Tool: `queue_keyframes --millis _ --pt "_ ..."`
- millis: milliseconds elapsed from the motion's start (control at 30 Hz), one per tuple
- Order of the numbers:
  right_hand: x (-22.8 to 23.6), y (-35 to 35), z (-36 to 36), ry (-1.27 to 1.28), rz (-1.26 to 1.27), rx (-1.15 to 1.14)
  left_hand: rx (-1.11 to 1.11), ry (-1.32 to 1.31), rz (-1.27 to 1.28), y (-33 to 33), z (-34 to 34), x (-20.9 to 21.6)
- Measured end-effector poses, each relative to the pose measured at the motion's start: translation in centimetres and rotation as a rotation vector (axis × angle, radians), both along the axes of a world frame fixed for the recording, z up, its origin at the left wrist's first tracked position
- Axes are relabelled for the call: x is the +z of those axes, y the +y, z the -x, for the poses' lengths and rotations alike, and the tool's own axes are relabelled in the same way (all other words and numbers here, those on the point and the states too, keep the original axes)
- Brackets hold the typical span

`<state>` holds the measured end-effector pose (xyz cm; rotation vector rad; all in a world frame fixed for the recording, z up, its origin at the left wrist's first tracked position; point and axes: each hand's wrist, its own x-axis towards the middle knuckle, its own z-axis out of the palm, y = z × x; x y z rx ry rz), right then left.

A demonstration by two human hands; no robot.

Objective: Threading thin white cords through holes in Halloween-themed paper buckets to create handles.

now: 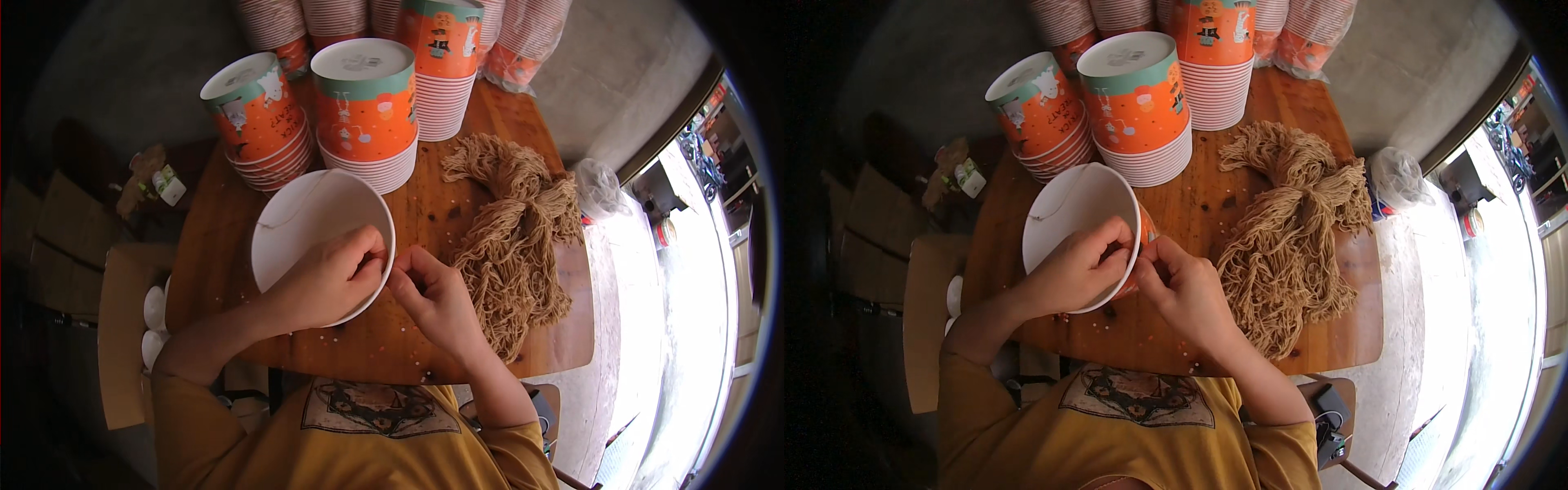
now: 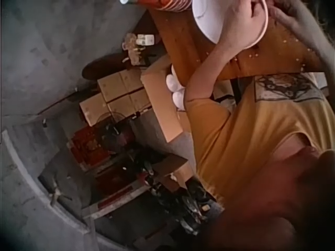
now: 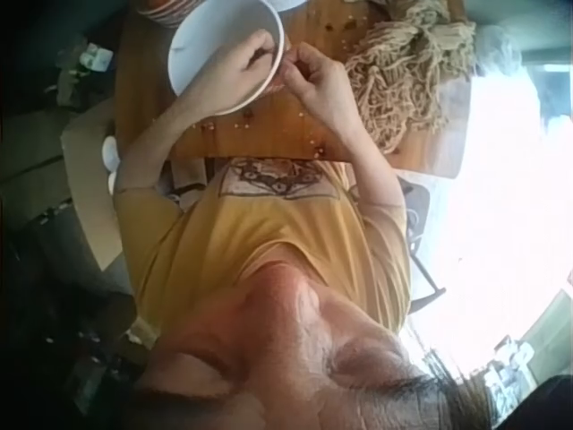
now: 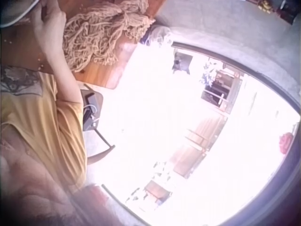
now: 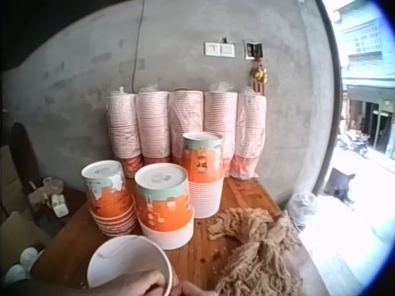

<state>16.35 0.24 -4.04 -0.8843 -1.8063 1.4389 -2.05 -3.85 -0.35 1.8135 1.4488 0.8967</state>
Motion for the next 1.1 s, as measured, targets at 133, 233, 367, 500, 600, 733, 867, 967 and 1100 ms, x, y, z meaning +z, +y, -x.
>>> queue_keyframes --millis 133,233,367,500,600,733,867,967,1100 --pt "-0.3 0.2 -1.0 0.032 0.063 0.03 0.02 -0.065 0.058 0.4 1.2 -1.0" --pt "-0.3 0.8 -2.0 0.047 0.078 0.013 0.05 -0.194 0.28 0.4 2.0 -0.2" --pt "1.3 1.0 -1.7 -0.063 -0.084 -0.053 0.077 -0.281 0.241 0.4 1.9 -0.3" --pt "2.5 1.1 -1.0 -0.182 -0.133 0.016 0.065 -0.321 0.219 0.5 1.4 0.1" --pt "3.2 1.2 -0.4 -0.284 -0.13 0.069 0.05 -0.363 0.168 0.5 1.0 0.3" --pt "2.7 1.4 -0.1 -0.195 -0.007 0.075 0.044 -0.466 0.209 0.5 0.8 0.7" --pt "1.0 1.8 0.3 0.158 0.108 0.119 -0.017 -0.643 0.514 0.4 0.4 1.0" --pt "0.7 2.0 0.6 0.296 0.242 0.164 -0.025 -0.64 0.534 0.6 0.2 -0.1" --pt "0.5 2.0 0.9 0.371 0.305 0.142 0.017 -0.694 0.556 0.8 -0.2 -0.5"
